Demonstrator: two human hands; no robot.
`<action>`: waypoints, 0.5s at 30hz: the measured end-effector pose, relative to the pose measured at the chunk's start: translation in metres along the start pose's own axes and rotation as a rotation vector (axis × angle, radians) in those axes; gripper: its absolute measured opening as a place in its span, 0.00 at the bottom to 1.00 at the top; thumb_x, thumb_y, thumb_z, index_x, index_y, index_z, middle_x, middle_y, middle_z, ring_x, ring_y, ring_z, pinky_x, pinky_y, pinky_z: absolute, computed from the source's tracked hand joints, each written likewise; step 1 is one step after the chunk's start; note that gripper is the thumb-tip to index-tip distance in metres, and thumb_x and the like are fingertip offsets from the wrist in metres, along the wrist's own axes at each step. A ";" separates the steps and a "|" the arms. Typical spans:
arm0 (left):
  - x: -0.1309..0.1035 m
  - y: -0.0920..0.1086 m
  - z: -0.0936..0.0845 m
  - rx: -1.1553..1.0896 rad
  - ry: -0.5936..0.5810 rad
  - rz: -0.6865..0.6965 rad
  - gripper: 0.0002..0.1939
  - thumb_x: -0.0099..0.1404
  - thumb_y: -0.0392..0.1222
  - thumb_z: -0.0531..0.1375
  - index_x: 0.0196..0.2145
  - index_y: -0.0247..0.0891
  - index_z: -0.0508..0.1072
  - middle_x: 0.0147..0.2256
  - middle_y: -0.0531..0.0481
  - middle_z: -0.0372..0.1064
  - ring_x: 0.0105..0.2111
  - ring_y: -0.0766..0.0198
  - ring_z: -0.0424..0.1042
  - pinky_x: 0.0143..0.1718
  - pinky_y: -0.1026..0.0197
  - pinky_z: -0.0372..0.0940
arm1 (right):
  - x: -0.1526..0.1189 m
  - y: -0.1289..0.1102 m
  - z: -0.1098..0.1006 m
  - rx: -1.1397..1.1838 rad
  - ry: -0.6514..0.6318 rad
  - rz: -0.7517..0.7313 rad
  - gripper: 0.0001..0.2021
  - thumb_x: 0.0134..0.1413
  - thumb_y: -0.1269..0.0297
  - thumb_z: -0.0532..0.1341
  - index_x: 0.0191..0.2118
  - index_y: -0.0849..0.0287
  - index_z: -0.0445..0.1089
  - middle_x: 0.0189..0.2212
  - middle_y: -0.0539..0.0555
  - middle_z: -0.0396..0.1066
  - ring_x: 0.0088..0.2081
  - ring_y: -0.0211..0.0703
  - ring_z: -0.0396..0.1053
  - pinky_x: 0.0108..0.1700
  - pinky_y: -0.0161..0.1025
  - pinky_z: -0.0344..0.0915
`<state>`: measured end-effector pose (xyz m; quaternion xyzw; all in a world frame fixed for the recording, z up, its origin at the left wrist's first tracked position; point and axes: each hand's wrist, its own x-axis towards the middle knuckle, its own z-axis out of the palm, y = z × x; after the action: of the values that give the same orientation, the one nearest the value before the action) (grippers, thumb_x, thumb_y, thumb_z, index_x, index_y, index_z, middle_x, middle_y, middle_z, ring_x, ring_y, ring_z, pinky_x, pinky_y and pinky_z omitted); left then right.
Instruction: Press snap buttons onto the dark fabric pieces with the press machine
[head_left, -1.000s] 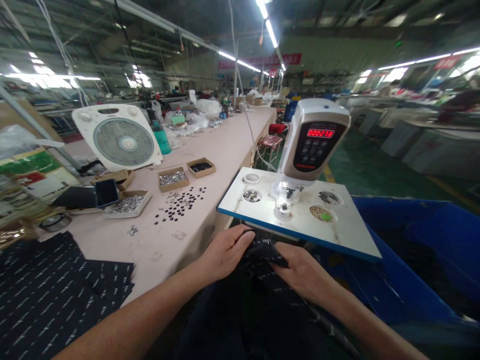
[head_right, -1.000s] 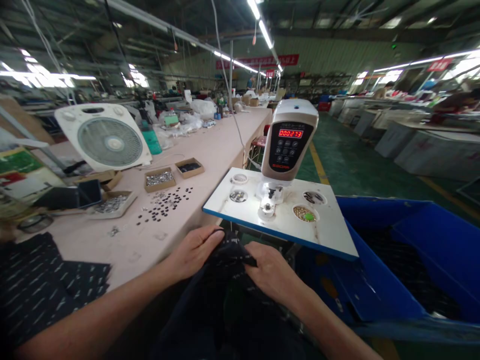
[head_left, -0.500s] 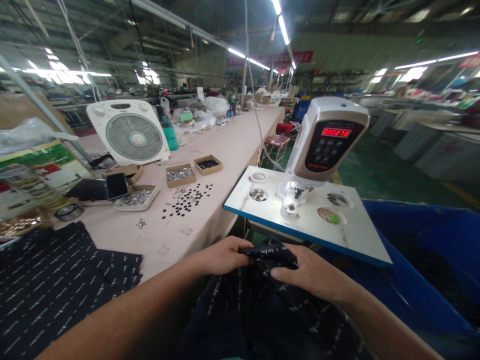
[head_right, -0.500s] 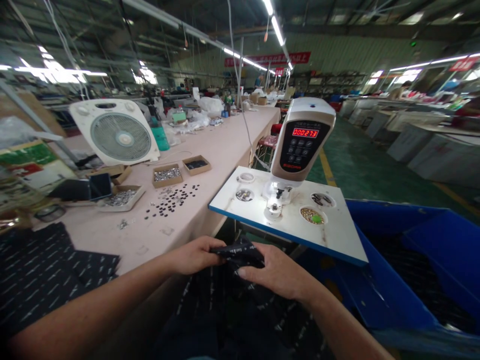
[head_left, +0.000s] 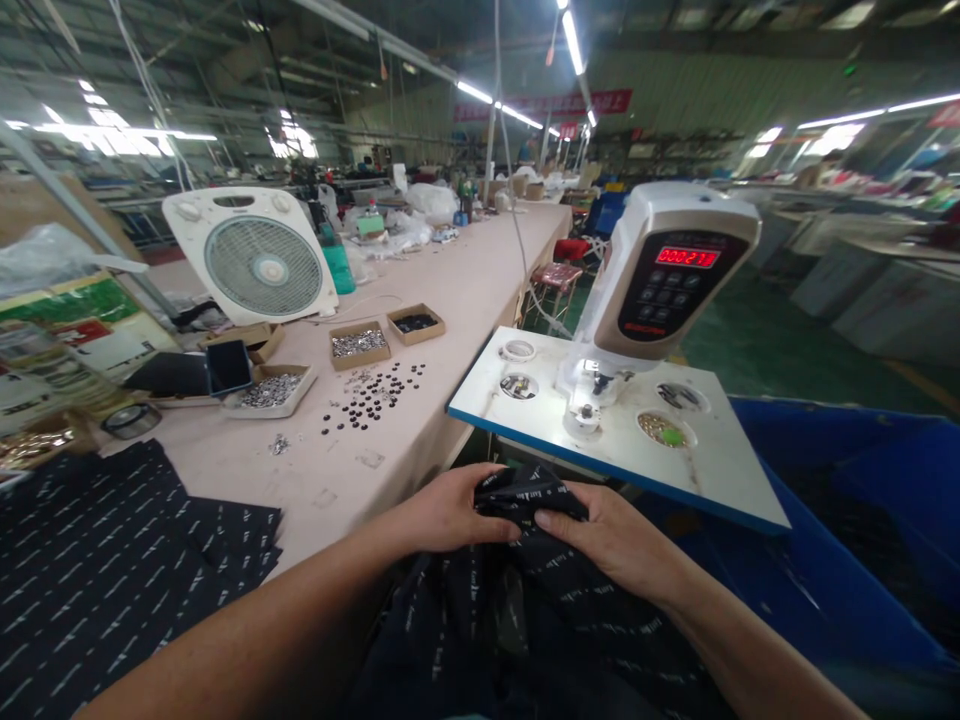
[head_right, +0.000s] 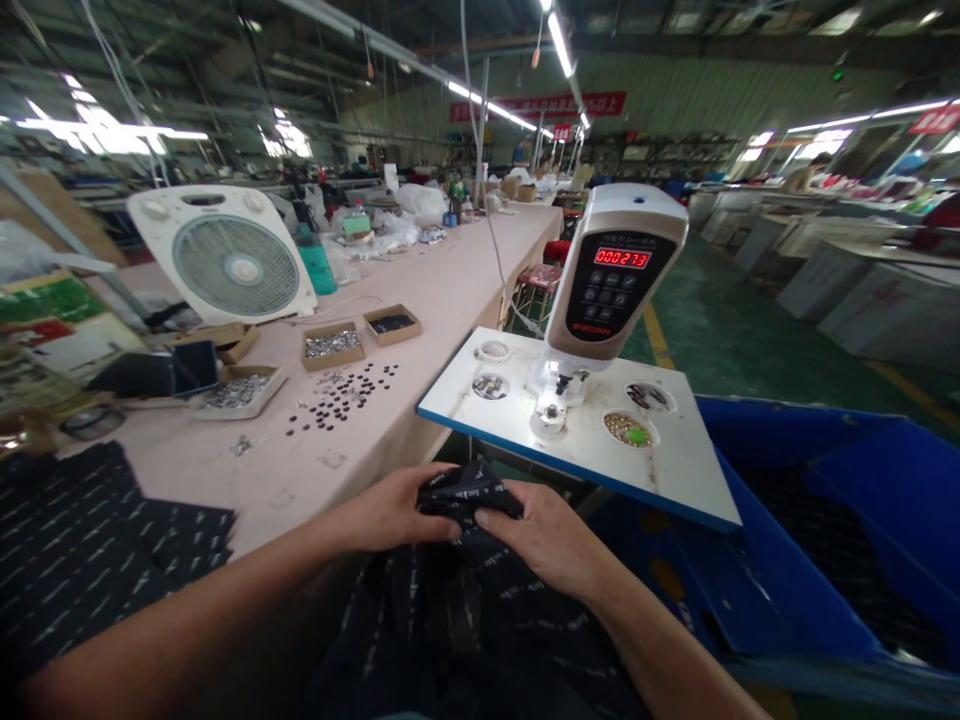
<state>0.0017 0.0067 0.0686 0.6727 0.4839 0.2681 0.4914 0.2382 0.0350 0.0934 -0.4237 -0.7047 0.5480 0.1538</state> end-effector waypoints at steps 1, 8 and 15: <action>0.000 0.003 -0.002 0.178 0.080 0.045 0.38 0.54 0.47 0.70 0.60 0.38 0.66 0.57 0.40 0.69 0.55 0.45 0.68 0.59 0.45 0.63 | 0.002 0.001 0.001 -0.027 0.004 -0.001 0.14 0.59 0.59 0.61 0.46 0.59 0.78 0.42 0.53 0.81 0.44 0.54 0.76 0.48 0.44 0.69; -0.002 0.023 0.003 0.515 0.011 0.215 0.45 0.56 0.43 0.69 0.67 0.39 0.55 0.61 0.39 0.64 0.59 0.48 0.66 0.60 0.48 0.63 | 0.015 -0.001 0.012 -0.150 -0.015 -0.069 0.10 0.57 0.61 0.62 0.40 0.57 0.79 0.39 0.51 0.81 0.42 0.52 0.76 0.46 0.41 0.68; 0.001 -0.005 -0.003 0.124 -0.331 0.027 0.10 0.64 0.46 0.62 0.32 0.35 0.72 0.27 0.56 0.63 0.28 0.68 0.62 0.31 0.65 0.58 | 0.013 -0.001 0.008 -0.262 -0.119 0.030 0.08 0.50 0.60 0.67 0.34 0.59 0.76 0.29 0.49 0.76 0.33 0.45 0.72 0.32 0.35 0.62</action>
<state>-0.0022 0.0088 0.0645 0.7430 0.4028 0.1298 0.5184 0.2248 0.0393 0.0880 -0.4173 -0.7716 0.4779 0.0468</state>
